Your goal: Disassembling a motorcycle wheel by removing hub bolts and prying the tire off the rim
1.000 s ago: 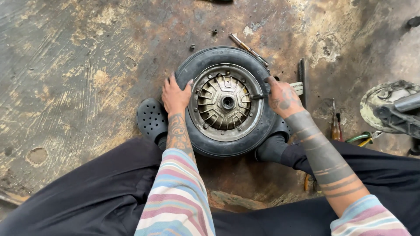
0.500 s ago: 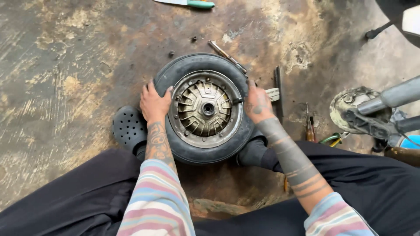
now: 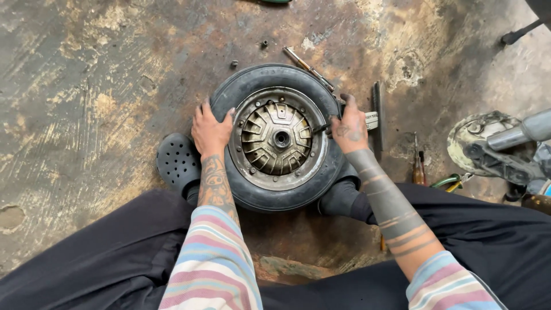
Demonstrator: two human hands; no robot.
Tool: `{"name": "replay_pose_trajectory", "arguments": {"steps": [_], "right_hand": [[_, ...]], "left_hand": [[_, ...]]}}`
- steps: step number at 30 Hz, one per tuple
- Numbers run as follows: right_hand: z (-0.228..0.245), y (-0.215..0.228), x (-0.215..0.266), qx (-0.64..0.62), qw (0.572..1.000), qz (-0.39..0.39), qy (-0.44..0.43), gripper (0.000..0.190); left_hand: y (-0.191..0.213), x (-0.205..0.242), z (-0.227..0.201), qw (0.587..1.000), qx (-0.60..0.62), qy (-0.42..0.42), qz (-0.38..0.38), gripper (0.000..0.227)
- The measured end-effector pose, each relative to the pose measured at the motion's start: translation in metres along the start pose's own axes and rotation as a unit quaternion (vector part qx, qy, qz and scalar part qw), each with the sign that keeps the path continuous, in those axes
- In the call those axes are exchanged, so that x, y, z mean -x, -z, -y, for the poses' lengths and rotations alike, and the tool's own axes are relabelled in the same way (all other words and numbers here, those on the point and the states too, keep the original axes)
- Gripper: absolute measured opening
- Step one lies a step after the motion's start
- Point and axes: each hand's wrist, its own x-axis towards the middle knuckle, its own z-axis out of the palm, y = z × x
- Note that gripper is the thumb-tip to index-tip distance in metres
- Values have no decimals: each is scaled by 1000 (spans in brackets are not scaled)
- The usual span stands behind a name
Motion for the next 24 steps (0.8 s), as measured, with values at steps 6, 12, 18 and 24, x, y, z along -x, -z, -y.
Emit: {"name": "replay_pose_trajectory", "arguments": {"steps": [6, 12, 18, 24], "right_hand": [[-16, 3, 8, 69, 978, 40, 193, 39], [-30, -37, -1, 147, 985, -7, 92, 15], [-64, -60, -21, 45, 991, -49, 119, 30], [-73, -70, -40, -373, 882, -239, -162, 39]], "left_hand": [[-8, -2, 6, 1000, -8, -5, -4, 82], [-5, -1, -3, 997, -54, -27, -45, 78], [-60, -9, -115, 938, 112, -318, -79, 32], [-145, 62, -224, 807, 569, -96, 128, 26]]}}
